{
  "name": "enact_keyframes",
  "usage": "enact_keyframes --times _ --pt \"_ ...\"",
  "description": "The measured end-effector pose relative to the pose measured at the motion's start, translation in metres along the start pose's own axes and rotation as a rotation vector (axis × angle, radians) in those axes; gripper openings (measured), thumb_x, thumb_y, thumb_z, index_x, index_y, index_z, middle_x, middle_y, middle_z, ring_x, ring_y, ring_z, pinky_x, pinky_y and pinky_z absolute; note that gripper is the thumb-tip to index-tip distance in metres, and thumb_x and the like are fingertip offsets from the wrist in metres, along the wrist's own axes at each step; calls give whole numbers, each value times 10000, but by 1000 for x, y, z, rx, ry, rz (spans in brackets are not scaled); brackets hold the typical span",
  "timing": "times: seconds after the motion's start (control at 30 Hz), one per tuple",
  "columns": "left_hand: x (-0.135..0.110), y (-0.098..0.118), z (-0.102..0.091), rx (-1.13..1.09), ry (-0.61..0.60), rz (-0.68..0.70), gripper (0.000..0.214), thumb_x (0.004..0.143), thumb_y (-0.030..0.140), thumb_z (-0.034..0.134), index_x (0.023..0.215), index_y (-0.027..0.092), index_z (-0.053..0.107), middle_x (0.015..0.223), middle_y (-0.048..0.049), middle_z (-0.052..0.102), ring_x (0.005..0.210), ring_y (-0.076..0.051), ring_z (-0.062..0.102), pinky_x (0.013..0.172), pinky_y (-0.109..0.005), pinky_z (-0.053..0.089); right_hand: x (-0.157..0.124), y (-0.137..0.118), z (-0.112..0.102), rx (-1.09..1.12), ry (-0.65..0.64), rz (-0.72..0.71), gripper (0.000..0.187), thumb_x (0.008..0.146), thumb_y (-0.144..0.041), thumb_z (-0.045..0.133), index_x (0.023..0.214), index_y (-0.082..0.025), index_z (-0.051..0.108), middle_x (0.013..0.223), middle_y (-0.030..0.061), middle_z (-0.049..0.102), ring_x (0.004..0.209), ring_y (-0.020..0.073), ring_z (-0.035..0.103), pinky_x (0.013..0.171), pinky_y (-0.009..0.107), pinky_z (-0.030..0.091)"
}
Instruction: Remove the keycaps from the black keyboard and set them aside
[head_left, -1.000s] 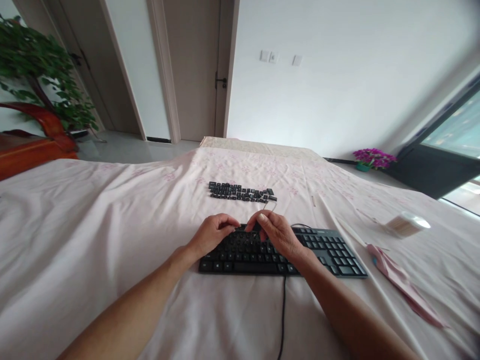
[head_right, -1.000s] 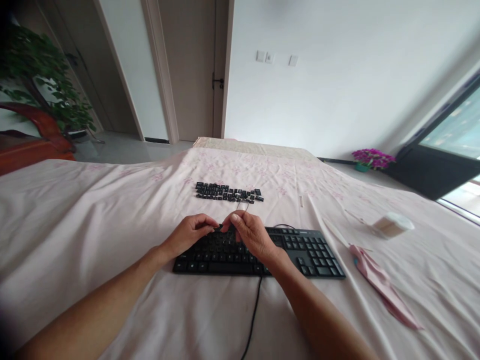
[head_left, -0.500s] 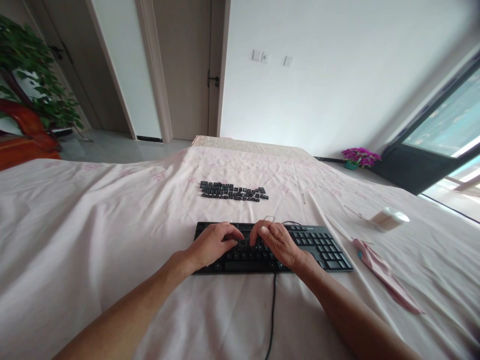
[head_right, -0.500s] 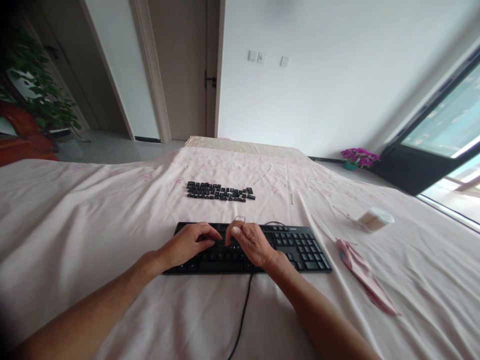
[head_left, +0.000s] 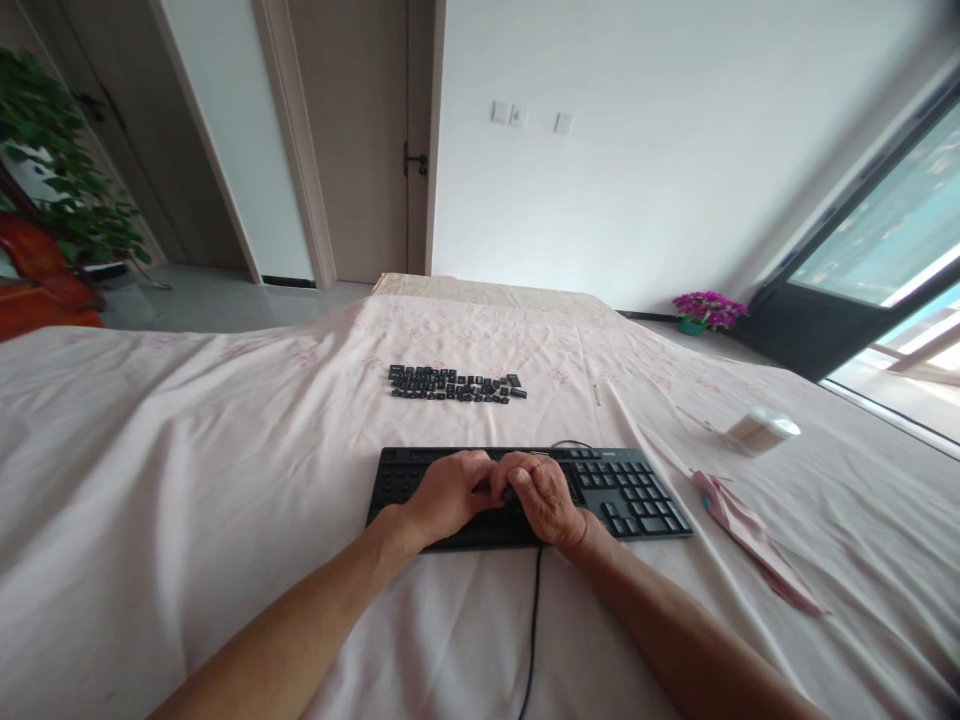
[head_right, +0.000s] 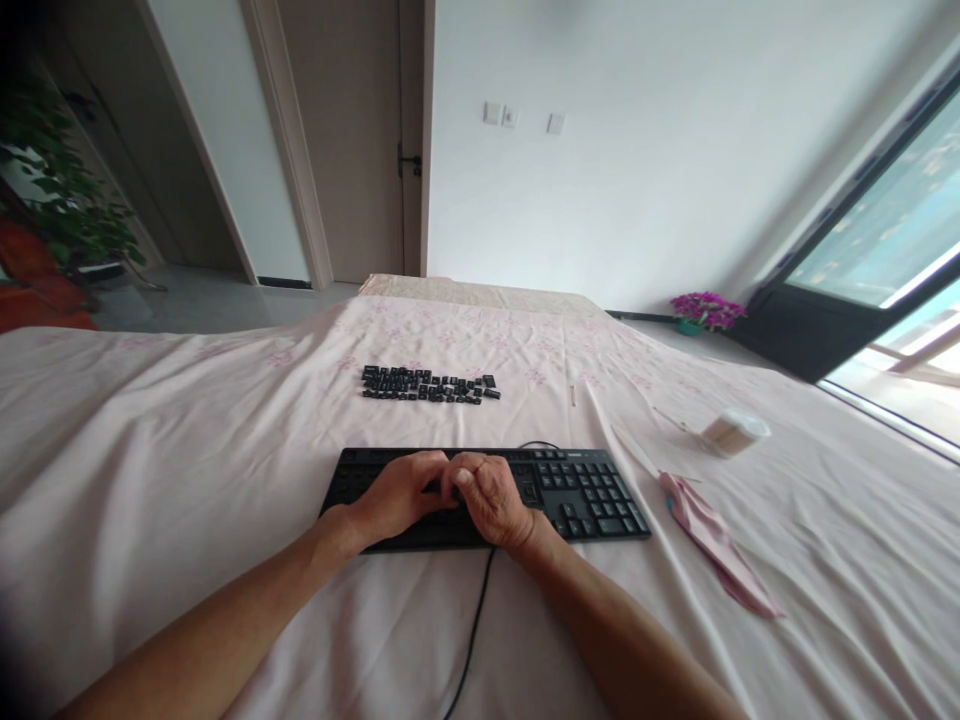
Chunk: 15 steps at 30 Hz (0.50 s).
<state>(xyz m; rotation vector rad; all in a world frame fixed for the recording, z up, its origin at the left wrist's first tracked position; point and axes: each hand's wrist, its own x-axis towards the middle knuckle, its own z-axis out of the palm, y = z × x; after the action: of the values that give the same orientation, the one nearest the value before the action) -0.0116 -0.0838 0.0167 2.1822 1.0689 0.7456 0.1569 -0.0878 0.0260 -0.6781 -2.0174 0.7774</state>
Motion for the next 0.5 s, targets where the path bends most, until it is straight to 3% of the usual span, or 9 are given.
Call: enact_keyframes --times 0.3,0.4,0.5 --pt "-4 6 2 65 43 138 203 876 272 529 702 169 541 734 22 527 729 -121 507 669 -216 357 -5 -3 2 -3 89 -105 385 960 -332 319 666 -202 530 644 33 582 597 138 544 609 280 469" --pt "-5 7 1 54 46 126 208 871 301 539 708 172 550 731 25 523 725 -122 507 661 -218 357 -4 -3 4 83 162 -123 369 960 -290 326 638 -209 489 629 24 591 586 131 557 582 266 477" --pt "-6 6 0 -1 64 82 146 846 278 568 739 179 569 748 28 539 715 -121 514 642 -220 362 -6 -1 4 35 177 -116 358 957 -269 325 681 -198 541 678 43 620 641 143 585 610 276 489"
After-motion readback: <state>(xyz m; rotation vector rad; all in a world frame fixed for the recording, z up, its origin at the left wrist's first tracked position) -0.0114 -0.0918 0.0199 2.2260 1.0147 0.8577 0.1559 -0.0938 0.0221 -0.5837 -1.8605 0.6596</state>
